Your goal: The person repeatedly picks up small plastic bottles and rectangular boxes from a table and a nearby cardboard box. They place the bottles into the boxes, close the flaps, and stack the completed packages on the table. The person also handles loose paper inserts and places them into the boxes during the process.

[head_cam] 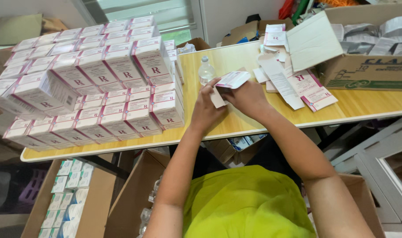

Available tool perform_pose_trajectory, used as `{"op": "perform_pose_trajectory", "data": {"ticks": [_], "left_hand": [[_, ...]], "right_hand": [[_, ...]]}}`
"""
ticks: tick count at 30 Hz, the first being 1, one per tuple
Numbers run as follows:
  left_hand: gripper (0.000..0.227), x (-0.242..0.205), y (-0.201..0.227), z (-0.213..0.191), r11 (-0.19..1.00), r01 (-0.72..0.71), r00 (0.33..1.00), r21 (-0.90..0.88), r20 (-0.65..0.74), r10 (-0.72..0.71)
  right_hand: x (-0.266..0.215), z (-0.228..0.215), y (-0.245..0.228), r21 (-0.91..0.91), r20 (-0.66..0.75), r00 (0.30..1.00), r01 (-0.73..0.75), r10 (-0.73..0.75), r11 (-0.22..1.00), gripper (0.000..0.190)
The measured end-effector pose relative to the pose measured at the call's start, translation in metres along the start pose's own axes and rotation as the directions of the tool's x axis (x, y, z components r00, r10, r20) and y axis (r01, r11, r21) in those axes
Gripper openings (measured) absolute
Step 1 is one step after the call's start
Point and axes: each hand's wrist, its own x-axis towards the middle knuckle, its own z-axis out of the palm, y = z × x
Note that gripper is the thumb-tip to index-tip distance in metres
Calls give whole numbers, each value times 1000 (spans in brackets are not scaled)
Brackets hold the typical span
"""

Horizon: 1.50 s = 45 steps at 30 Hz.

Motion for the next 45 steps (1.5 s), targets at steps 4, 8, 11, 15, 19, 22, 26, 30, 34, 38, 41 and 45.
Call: {"op": "perform_pose_trajectory", "data": {"ticks": [4, 8, 11, 15, 19, 22, 26, 30, 34, 38, 41, 45], "left_hand": [[75, -4, -5, -2, 997, 73, 996, -19, 62, -72], [79, -3, -6, -5, 984, 177, 978, -6, 115, -175], [77, 0, -3, -5, 990, 120, 988, -77, 105, -111], [82, 2, 1, -6, 1000, -17, 996, -21, 89, 19], [83, -1, 1, -5, 989, 139, 979, -58, 159, -128], [78, -4, -4, 0, 981, 158, 985, -112, 82, -149], [87, -3, -22, 2, 898, 316, 945, -307, 18, -327], [85, -9, -33, 5, 779, 395, 909, -487, 86, -407], [81, -8, -31, 3, 840, 400, 916, -367, 145, -374], [73, -8, -26, -2, 909, 335, 940, -247, 158, -304], [67, -7, -23, -5, 957, 231, 968, -173, 138, -209], [66, 1, -18, -8, 957, 197, 976, -211, 134, -171]], "right_hand": [[4, -4, -5, -124, 303, 949, -58, 93, 991, 40], [4, -10, -6, -69, 258, 966, -2, 19, 998, 40], [-2, -12, -6, -17, 169, 984, 67, -63, 998, 33], [-9, -5, -6, 241, 55, 998, -1, -13, 971, 27], [-2, -1, -5, -31, 72, 984, 166, -164, 986, 26], [5, -5, -1, -51, 133, 978, 170, -162, 984, 29], [7, -10, 8, 274, -123, 992, 53, -20, 960, 22], [0, 3, 21, 496, -364, 889, -69, 279, 865, 24], [1, 18, 28, 739, -262, 925, 8, 276, 674, 29], [-2, 25, 28, 772, -299, 934, 116, 194, 625, 41], [0, 25, 28, 781, -302, 918, 83, 258, 619, 50], [30, 15, 37, 530, -314, 924, -21, 219, 848, 23]]}}
